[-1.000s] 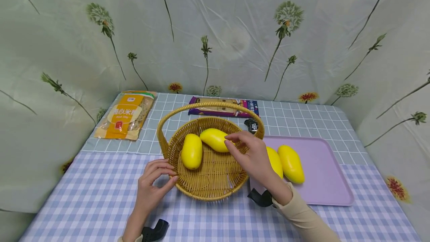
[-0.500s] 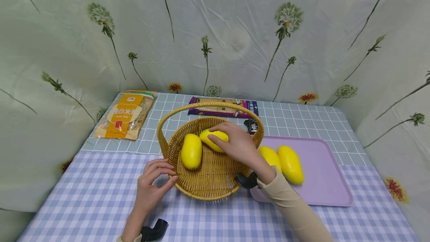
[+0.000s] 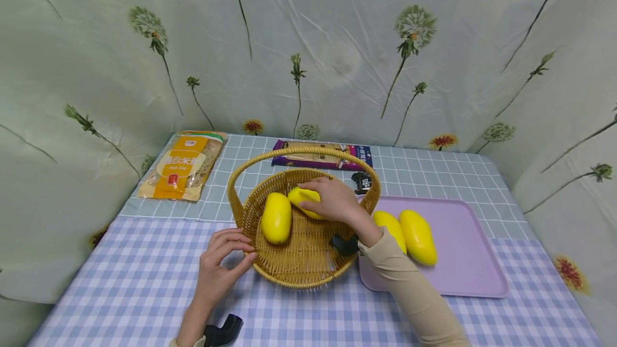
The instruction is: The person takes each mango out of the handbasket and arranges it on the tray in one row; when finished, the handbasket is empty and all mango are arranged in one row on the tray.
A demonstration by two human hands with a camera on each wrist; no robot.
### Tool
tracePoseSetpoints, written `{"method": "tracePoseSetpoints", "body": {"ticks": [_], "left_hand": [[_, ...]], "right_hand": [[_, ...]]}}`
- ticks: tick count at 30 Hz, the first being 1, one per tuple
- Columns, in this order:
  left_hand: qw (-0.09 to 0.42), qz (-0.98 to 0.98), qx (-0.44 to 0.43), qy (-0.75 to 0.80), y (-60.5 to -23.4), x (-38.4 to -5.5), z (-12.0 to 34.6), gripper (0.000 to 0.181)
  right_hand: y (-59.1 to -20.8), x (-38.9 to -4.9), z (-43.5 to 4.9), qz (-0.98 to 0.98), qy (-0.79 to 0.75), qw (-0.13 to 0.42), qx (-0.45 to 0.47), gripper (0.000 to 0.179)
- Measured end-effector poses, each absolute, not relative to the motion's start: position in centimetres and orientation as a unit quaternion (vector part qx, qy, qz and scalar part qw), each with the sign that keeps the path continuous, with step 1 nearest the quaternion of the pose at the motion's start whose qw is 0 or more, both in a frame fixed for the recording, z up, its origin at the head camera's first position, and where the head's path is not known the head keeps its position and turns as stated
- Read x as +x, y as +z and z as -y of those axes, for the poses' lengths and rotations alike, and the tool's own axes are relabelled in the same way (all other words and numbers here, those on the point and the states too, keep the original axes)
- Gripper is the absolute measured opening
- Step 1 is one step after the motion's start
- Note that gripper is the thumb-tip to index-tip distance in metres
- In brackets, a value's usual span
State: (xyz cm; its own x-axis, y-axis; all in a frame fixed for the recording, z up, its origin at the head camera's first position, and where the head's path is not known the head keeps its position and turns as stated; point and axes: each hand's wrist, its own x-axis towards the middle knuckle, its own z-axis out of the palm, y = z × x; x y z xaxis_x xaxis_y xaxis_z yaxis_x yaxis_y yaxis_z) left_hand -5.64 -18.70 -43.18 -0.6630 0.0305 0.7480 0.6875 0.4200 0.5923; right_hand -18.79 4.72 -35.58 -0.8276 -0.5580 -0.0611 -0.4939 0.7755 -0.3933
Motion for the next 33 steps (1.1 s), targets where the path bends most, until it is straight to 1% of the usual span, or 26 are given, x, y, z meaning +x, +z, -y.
{"method": "tracePoseSetpoints", "body": {"ticks": [6,11,25,33], "left_hand": [[0.338,0.771,-0.234,-0.486,-43.2,-5.7,18.6,0.015],[0.338,0.772,-0.232,-0.485,-43.2,-5.6,18.5,0.015],[0.338,0.771,-0.232,-0.487,-43.2,-5.6,18.6,0.016],[0.340,0.770,-0.233,-0.487,-43.2,-5.7,18.7,0.014]], "right_hand": [[-36.2,-19.4,-4.4,-0.949,-0.156,0.117,-0.248,0.049],[-36.8,-19.9,-4.3,-0.951,-0.146,0.131,-0.241,0.053],[-37.8,-20.3,-4.1,-0.957,-0.142,0.122,-0.220,0.058],[-38.0,-20.1,-4.0,-0.957,-0.145,0.118,-0.224,0.060]]}}
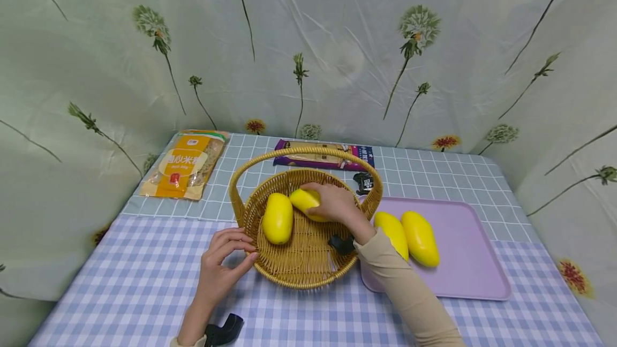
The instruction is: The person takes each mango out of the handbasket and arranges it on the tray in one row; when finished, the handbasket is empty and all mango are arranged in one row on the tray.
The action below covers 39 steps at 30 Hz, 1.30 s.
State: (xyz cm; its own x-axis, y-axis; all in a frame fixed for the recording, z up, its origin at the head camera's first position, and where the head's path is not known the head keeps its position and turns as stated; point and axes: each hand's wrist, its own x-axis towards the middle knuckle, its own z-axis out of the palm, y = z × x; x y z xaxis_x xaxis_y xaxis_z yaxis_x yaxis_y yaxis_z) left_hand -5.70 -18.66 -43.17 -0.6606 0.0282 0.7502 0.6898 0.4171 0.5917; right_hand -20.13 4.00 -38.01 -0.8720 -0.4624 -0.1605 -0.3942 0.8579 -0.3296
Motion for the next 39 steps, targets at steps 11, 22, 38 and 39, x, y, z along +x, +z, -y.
{"method": "tracePoseSetpoints", "body": {"ticks": [11,22,38,39], "left_hand": [[0.340,0.773,-0.232,-0.484,-43.0,-5.6,18.7,0.016],[0.341,0.776,-0.230,-0.478,-42.9,-5.6,18.6,0.017],[0.338,0.773,-0.231,-0.484,-43.0,-5.6,18.6,0.015],[0.338,0.774,-0.231,-0.483,-43.0,-5.6,18.6,0.015]], "right_hand": [[-38.1,-19.5,-4.2,-0.952,-0.152,0.094,-0.248,0.062],[-37.9,-19.1,-4.6,-0.947,-0.160,0.103,-0.257,0.065],[-38.0,-18.9,-4.8,-0.947,-0.135,0.125,-0.262,0.067],[-37.9,-18.9,-4.8,-0.948,-0.135,0.125,-0.261,0.067]]}}
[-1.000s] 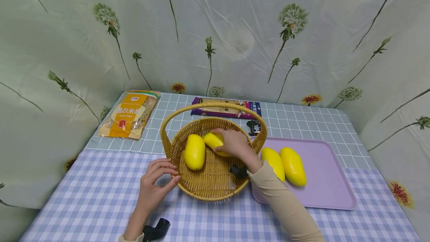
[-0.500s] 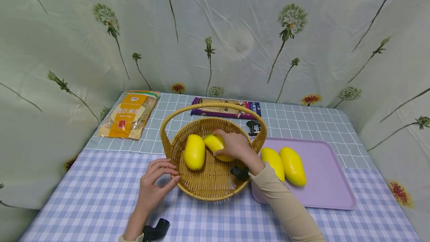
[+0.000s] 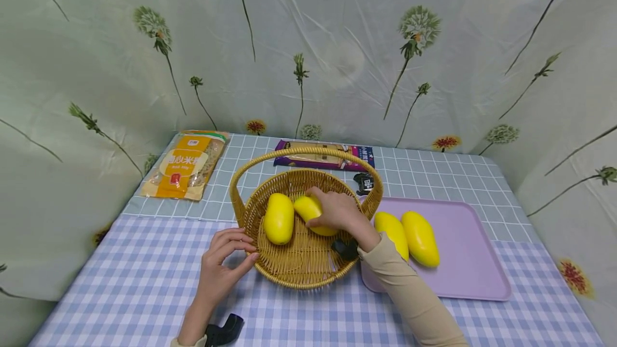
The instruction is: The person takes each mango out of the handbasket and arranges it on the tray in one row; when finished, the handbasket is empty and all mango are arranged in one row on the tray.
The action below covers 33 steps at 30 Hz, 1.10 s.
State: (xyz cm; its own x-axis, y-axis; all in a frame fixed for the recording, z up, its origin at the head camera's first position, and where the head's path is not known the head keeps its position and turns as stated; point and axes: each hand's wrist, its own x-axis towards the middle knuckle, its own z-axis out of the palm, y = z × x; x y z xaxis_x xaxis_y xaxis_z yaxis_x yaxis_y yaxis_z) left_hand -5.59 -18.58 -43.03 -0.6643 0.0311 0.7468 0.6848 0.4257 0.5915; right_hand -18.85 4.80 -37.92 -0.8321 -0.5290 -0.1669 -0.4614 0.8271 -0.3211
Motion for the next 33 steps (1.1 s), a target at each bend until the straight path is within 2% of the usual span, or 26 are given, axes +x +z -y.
{"method": "tracePoseSetpoints", "body": {"ticks": [33], "left_hand": [[0.340,0.771,-0.235,-0.484,-43.0,-5.7,18.5,0.011]], "right_hand": [[-35.0,-15.5,-5.7,-0.934,-0.245,0.006,-0.260,0.070]]}}
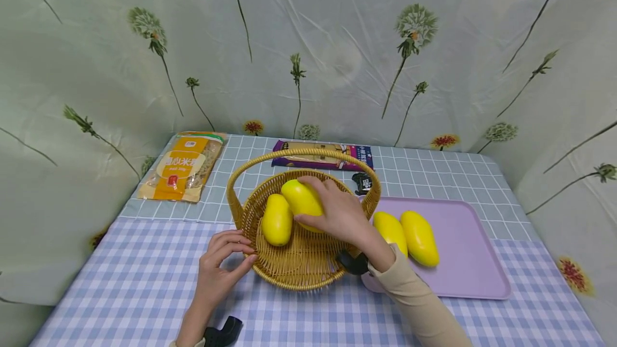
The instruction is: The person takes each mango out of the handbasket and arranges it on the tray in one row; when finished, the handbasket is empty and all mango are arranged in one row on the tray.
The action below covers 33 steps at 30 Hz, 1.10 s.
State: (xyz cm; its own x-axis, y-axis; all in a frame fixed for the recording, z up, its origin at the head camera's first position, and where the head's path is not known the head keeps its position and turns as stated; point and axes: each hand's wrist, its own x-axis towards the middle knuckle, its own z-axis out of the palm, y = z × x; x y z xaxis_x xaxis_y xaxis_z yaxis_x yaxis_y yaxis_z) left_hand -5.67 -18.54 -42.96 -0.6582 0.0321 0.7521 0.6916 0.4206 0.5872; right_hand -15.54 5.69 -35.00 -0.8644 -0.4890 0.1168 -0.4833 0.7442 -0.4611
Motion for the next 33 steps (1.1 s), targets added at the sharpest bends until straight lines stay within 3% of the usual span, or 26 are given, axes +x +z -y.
{"method": "tracePoseSetpoints", "body": {"ticks": [21,33], "left_hand": [[0.338,0.770,-0.235,-0.488,-43.2,-5.7,18.7,0.011],[0.339,0.769,-0.236,-0.488,-43.3,-5.7,18.6,0.011]], "right_hand": [[-34.9,-11.9,-8.3,-0.862,-0.359,-0.103,-0.343,0.071],[-35.5,-10.3,-10.2,-0.831,-0.431,-0.089,-0.342,0.074]]}}
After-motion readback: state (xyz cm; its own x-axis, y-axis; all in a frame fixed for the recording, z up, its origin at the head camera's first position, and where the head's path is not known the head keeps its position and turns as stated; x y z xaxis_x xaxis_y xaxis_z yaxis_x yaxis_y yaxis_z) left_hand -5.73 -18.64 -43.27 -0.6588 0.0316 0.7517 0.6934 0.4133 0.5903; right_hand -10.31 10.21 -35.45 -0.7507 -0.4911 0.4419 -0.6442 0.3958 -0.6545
